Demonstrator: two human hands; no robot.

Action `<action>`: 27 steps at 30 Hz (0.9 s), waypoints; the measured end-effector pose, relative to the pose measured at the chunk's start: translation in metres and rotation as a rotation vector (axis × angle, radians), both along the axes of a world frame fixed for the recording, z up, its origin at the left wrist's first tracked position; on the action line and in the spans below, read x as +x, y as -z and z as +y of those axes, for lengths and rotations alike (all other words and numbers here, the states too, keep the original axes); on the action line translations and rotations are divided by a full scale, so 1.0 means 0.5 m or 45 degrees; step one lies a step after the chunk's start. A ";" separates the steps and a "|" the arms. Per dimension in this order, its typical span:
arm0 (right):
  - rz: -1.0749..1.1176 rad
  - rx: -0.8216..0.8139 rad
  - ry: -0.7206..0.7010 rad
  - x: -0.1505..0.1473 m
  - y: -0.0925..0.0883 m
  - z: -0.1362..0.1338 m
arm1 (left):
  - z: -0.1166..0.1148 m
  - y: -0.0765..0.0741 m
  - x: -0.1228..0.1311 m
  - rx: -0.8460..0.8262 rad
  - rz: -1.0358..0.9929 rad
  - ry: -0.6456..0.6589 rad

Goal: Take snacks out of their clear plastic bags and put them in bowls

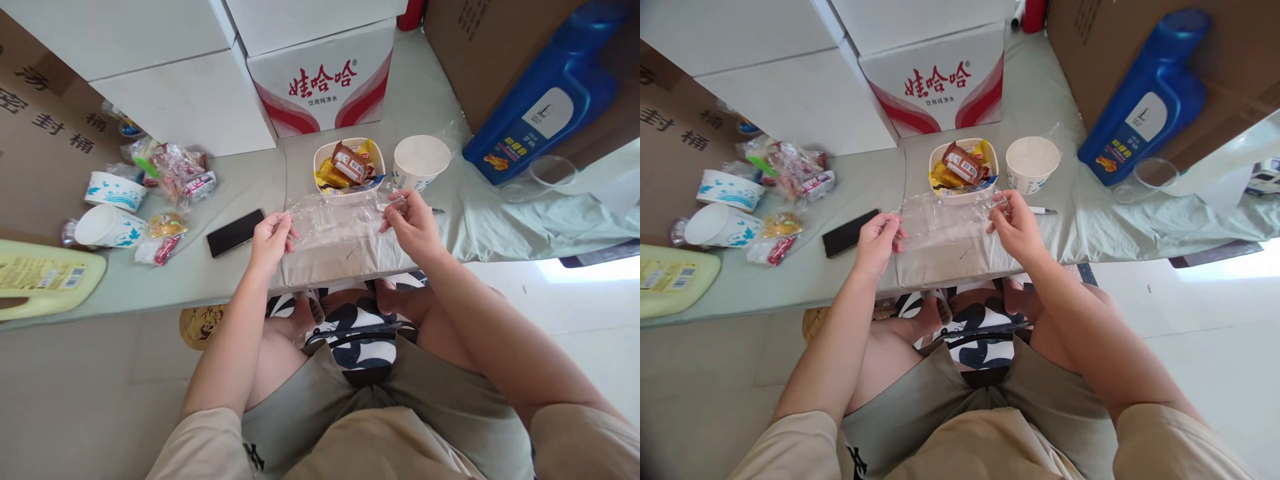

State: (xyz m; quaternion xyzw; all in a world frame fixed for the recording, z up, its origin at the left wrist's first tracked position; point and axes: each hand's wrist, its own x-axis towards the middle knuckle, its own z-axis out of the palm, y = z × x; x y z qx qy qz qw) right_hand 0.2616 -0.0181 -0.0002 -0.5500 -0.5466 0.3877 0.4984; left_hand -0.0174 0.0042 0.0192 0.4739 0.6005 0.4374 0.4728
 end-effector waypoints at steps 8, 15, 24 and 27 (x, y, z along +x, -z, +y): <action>-0.707 -0.192 -0.170 -0.017 0.006 -0.004 | 0.000 0.021 -0.009 -0.020 0.357 0.020; -0.966 -0.243 -0.342 -0.032 0.004 -0.017 | 0.007 0.033 -0.022 -0.076 0.497 0.066; -1.333 -0.426 -0.206 -0.048 -0.022 -0.026 | 0.019 0.056 -0.023 0.187 1.178 0.163; -1.408 -0.301 -0.237 -0.052 -0.020 -0.032 | 0.024 0.061 -0.017 0.156 1.191 0.235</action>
